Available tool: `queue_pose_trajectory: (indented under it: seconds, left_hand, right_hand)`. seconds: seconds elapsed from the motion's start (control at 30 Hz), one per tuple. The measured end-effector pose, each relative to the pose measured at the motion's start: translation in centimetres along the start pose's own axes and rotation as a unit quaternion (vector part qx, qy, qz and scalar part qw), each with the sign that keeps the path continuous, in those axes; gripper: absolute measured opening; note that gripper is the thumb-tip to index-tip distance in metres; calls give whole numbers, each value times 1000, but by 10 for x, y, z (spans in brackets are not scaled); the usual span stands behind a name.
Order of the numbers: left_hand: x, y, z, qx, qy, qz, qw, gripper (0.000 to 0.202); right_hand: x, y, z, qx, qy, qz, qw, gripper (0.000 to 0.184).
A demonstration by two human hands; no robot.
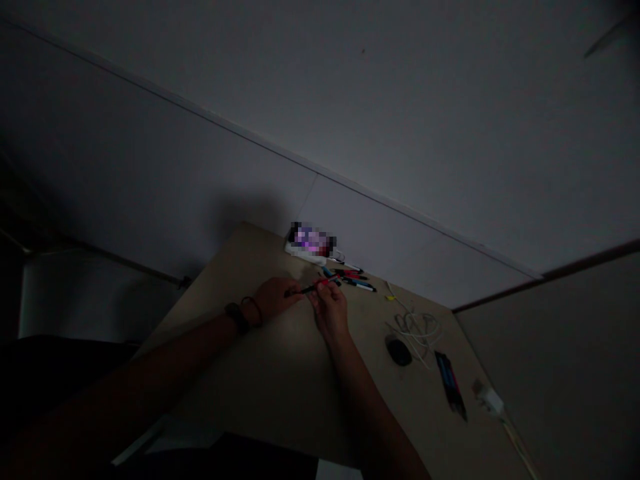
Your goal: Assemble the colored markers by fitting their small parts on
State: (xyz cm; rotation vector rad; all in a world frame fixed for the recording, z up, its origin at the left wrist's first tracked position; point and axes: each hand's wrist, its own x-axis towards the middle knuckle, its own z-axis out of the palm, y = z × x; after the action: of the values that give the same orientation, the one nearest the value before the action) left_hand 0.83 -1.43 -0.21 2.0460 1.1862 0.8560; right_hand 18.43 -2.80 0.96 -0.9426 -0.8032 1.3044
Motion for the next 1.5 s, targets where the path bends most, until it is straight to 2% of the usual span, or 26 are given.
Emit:
queue_pose_trajectory:
  seconds: [0.3, 0.53, 0.67, 0.97, 1.27, 1.5]
  left_hand:
    - [0, 2, -2, -10, 14, -4, 1000, 18]
    - [-3, 5, -3, 23, 6, 15, 1000, 16]
    - [-4, 6, -2, 42, 1, 8, 999, 18]
    - [-3, 5, -1, 33, -31, 34, 998, 36]
    - [-1, 6, -5, 41, -30, 40, 998, 36]
    - [-2, 4, -1, 44, -15, 29, 998, 33]
  right_hand:
    - [1, 5, -3, -78, 4, -22, 997, 38]
    - [0, 1, -2, -175, -9, -76, 982, 37]
    - [0, 1, -1, -189, -7, -96, 977, 34]
    - [-3, 2, -1, -224, 29, -126, 966, 30]
    - [-5, -4, 1, -276, 45, -118, 953, 31]
    - [-5, -5, 4, -265, 43, -127, 955, 28]
